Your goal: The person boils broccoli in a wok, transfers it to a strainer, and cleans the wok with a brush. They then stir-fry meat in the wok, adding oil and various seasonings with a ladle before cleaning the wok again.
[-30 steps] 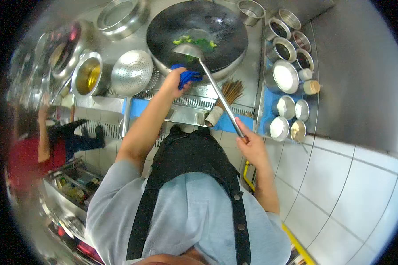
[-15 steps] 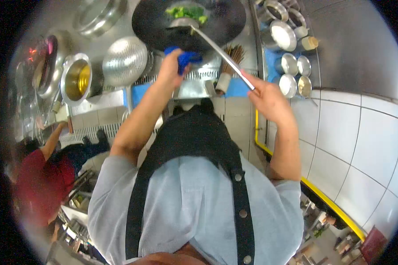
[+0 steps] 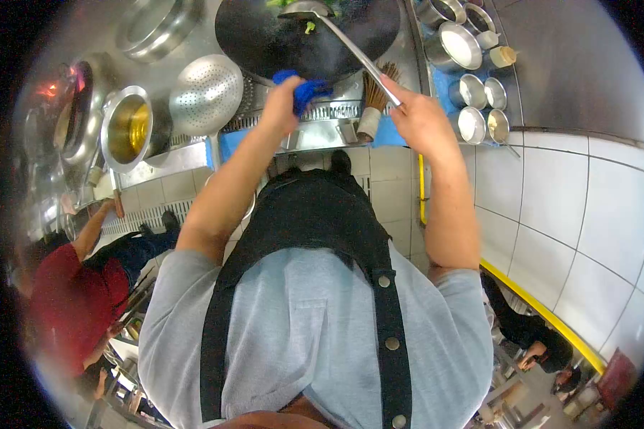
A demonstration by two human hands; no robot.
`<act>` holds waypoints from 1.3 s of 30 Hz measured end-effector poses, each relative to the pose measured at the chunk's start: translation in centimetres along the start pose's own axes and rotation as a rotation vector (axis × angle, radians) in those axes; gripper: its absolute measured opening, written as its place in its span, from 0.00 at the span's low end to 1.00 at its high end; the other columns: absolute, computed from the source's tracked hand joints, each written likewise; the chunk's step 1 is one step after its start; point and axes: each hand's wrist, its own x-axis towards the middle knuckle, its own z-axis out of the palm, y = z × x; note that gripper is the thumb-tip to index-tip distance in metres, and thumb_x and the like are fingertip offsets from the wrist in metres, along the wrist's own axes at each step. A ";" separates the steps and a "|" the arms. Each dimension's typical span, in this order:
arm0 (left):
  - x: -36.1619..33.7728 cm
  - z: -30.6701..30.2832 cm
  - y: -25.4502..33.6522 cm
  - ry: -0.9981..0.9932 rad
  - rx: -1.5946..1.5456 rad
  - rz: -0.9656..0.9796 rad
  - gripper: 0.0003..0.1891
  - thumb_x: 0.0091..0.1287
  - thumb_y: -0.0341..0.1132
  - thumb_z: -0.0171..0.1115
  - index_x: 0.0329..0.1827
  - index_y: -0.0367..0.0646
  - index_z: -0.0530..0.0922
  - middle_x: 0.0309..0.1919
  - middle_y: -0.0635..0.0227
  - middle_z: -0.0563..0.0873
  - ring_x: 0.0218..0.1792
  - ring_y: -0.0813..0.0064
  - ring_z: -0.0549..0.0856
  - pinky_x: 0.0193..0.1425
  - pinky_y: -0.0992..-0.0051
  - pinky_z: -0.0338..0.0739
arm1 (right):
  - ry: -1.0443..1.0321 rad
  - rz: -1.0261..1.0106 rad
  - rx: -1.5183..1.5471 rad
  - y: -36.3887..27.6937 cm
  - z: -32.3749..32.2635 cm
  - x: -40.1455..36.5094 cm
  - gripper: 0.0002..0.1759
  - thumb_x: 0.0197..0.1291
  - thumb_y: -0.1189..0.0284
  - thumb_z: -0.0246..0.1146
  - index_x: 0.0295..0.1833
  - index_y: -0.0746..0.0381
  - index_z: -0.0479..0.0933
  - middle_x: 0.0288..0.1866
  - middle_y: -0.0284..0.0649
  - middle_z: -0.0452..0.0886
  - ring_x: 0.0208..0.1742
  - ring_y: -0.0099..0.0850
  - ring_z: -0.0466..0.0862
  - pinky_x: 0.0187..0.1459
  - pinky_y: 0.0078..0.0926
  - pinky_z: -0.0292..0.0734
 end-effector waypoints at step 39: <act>-4.9 2.7 5.4 -0.049 -0.077 -0.020 0.10 0.75 0.38 0.61 0.42 0.39 0.77 0.29 0.62 0.83 0.24 0.72 0.82 0.21 0.76 0.73 | 0.015 -0.005 0.062 -0.4 -3.2 -5.8 0.33 0.66 0.74 0.66 0.77 0.44 0.76 0.25 0.42 0.70 0.27 0.30 0.70 0.34 0.32 0.71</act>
